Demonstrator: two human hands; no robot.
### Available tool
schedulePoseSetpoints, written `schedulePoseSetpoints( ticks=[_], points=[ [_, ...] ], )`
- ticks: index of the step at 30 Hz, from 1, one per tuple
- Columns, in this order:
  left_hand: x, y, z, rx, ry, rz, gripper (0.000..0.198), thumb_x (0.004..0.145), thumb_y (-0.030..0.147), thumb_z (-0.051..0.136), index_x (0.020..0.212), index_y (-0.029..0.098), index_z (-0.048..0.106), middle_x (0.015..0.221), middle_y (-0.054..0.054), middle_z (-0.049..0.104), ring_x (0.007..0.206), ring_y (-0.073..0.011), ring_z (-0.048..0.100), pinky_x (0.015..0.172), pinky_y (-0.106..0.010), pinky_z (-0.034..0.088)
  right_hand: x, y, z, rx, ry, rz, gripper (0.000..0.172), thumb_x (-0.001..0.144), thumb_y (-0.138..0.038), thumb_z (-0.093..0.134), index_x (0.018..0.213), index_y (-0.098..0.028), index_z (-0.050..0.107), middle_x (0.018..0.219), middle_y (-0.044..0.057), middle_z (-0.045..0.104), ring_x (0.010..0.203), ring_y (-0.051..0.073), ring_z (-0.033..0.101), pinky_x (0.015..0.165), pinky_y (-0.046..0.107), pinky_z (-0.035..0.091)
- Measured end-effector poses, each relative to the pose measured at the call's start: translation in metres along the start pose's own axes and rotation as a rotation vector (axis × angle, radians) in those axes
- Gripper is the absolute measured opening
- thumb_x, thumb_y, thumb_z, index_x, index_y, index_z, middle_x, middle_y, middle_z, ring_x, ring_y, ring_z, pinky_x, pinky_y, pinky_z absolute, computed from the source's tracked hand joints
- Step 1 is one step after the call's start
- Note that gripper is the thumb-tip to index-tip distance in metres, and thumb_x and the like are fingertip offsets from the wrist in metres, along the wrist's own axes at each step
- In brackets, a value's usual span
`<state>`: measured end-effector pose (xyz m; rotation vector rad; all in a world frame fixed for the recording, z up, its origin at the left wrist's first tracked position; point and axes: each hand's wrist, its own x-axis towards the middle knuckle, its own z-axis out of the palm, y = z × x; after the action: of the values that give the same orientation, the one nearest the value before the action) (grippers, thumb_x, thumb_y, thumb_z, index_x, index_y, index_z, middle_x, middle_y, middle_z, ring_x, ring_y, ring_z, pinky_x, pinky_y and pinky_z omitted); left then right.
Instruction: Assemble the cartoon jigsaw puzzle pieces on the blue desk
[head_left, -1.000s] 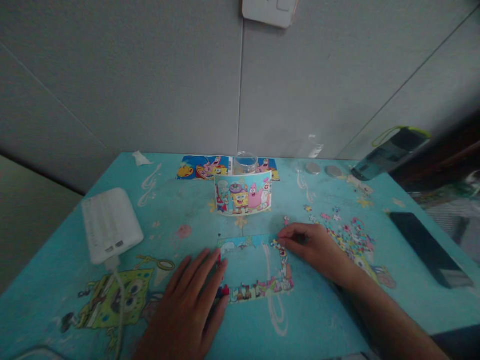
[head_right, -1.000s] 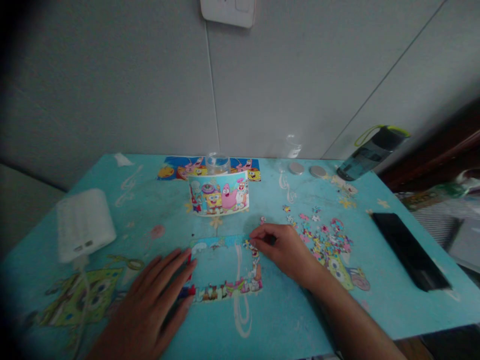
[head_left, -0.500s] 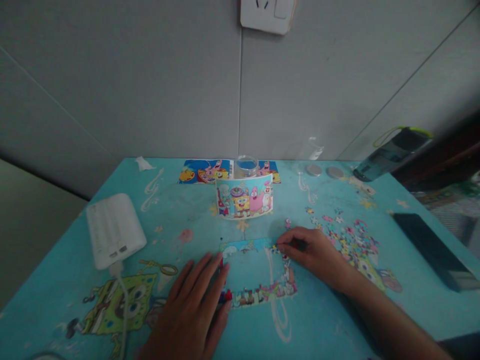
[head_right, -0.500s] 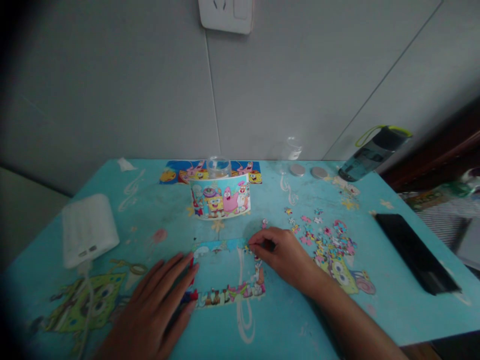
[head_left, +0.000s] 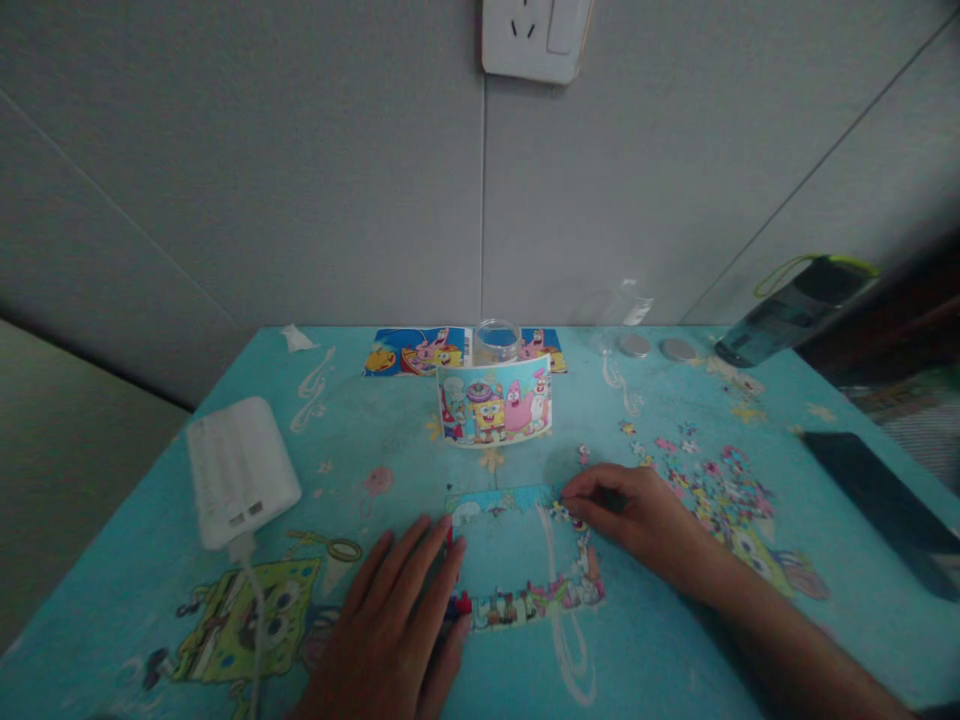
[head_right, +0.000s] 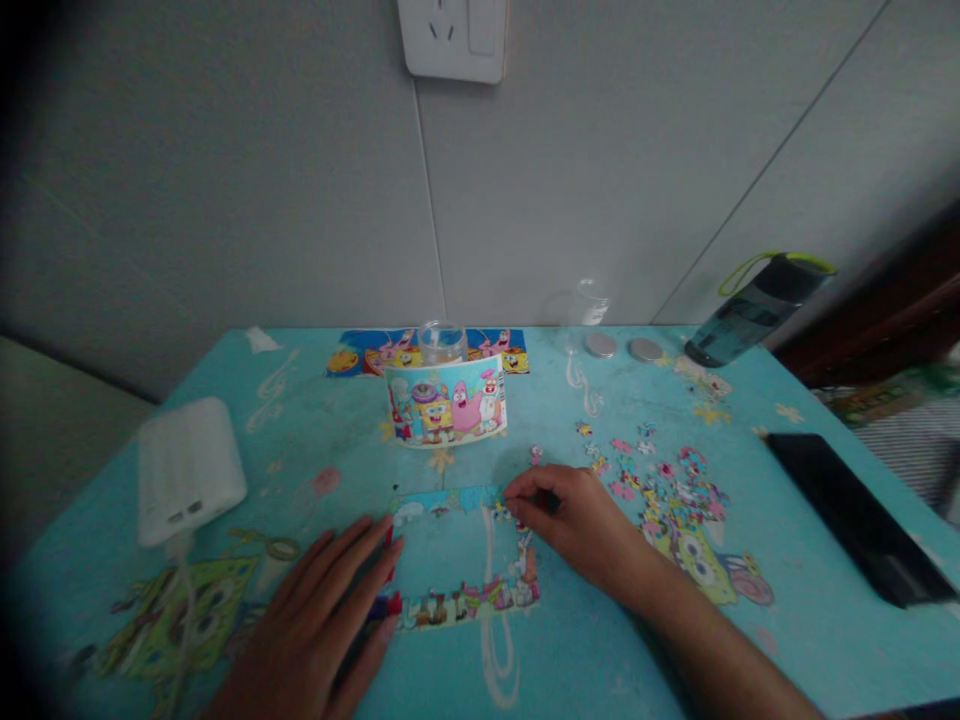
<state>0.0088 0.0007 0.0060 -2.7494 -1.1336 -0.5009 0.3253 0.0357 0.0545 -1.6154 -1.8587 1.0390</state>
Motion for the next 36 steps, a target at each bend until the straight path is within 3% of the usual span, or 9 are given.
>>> schedulePoseSetpoints(
  ticks=[4, 12, 16, 27, 36],
  points=[
    [0.001, 0.000, 0.000, 0.011, 0.015, 0.009, 0.055, 0.093, 0.035, 0.057, 0.144, 0.015, 0.051, 0.153, -0.011, 0.048, 0.140, -0.0280, 0.044, 0.120, -0.045, 0.030, 0.000, 0.001, -0.001, -0.014, 0.043, -0.003, 0.014, 0.092, -0.028, 0.062, 0.093, -0.024, 0.075, 0.085, 0.000, 0.074, 0.074, 0.015, 0.066, 0.069, 0.026, 0.050],
    [0.001, -0.002, -0.001, -0.011, 0.048, 0.021, 0.051, 0.094, 0.033, 0.057, 0.141, 0.015, 0.055, 0.149, -0.012, 0.052, 0.139, -0.0271, 0.046, 0.120, -0.043, 0.030, 0.002, 0.013, -0.012, -0.131, 0.322, 0.024, 0.019, 0.092, -0.034, 0.062, 0.099, -0.024, 0.076, 0.088, 0.002, 0.075, 0.074, 0.017, 0.064, 0.069, 0.028, 0.050],
    [0.000, -0.002, 0.000, 0.004, 0.040, 0.028, 0.052, 0.093, 0.032, 0.058, 0.142, 0.016, 0.054, 0.150, -0.012, 0.051, 0.140, -0.0274, 0.044, 0.121, -0.044, 0.029, 0.004, 0.017, -0.012, -0.180, 0.317, 0.027, 0.020, 0.093, -0.034, 0.060, 0.100, -0.024, 0.076, 0.091, 0.003, 0.076, 0.075, 0.018, 0.065, 0.070, 0.030, 0.051],
    [0.003, 0.003, -0.003, -0.045, 0.041, -0.039, 0.041, 0.092, 0.030, 0.058, 0.131, 0.017, 0.058, 0.149, -0.010, 0.053, 0.139, -0.0278, 0.045, 0.112, -0.048, 0.042, 0.007, 0.020, -0.005, -0.277, 0.298, -0.034, 0.019, 0.094, -0.029, 0.059, 0.102, -0.024, 0.074, 0.097, 0.005, 0.076, 0.080, 0.021, 0.069, 0.075, 0.033, 0.053],
    [-0.002, -0.006, 0.008, -0.105, 0.062, 0.008, 0.040, 0.092, 0.034, 0.060, 0.128, 0.019, 0.058, 0.148, -0.010, 0.054, 0.138, -0.0283, 0.047, 0.115, -0.047, 0.035, 0.011, 0.017, 0.001, -0.384, 0.331, -0.124, 0.016, 0.096, -0.024, 0.057, 0.102, -0.022, 0.073, 0.094, 0.006, 0.074, 0.088, 0.021, 0.066, 0.083, 0.034, 0.050]
  ],
)
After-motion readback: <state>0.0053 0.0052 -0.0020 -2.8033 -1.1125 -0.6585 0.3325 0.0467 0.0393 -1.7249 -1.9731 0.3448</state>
